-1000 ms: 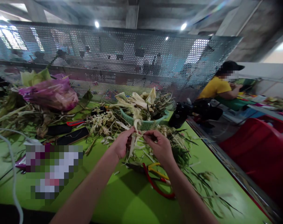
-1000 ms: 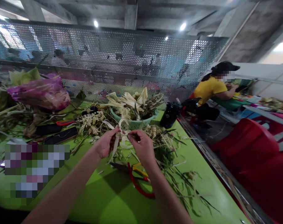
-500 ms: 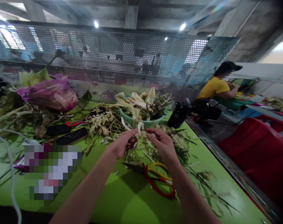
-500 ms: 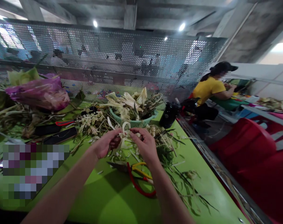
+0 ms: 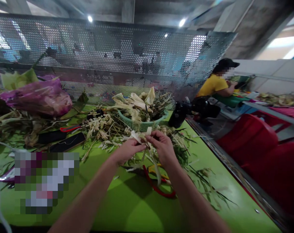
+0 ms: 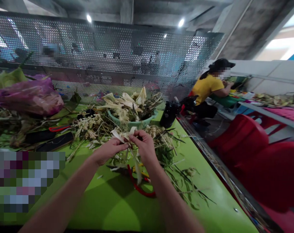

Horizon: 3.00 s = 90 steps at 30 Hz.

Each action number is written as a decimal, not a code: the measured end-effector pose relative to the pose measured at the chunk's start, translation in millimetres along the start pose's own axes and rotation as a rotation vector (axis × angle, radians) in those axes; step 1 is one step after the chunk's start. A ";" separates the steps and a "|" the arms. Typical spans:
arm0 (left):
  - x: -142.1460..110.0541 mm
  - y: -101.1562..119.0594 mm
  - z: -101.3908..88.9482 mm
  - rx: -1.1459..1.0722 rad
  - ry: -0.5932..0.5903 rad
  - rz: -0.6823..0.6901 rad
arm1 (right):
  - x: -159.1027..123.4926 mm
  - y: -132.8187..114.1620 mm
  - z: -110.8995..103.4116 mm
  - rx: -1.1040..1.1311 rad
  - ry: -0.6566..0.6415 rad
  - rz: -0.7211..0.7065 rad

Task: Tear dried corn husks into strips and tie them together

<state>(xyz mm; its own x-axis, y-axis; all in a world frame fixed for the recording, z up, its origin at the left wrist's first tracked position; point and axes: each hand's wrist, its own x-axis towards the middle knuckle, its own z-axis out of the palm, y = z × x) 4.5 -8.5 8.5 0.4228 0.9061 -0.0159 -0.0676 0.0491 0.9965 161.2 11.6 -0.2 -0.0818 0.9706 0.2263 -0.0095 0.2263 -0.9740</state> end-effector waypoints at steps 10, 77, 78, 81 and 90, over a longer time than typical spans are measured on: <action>7.2 -8.8 0.6 0.135 0.010 0.083 | -5.3 -19.9 -3.9 -0.454 -0.011 -0.316; 7.0 -5.1 -1.4 -0.403 0.361 0.065 | -4.5 -12.5 1.1 -0.607 -0.083 -0.376; 7.9 -5.3 -2.0 -0.405 0.379 0.074 | -4.6 -13.8 1.4 -0.616 -0.086 -0.379; 9.6 -5.1 -3.9 -0.446 0.405 0.089 | -4.8 -16.6 2.1 -0.619 -0.100 -0.390; 6.6 -4.1 -6.5 -0.481 0.317 0.041 | -6.9 -16.9 2.3 -0.065 -0.242 0.084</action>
<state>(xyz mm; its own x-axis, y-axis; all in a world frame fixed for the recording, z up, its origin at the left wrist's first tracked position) 1.6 -0.1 3.7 0.1244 0.9893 -0.0755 -0.5131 0.1293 0.8486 159.6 0.9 14.6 -0.3157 0.9402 0.1280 0.0704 0.1577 -0.9850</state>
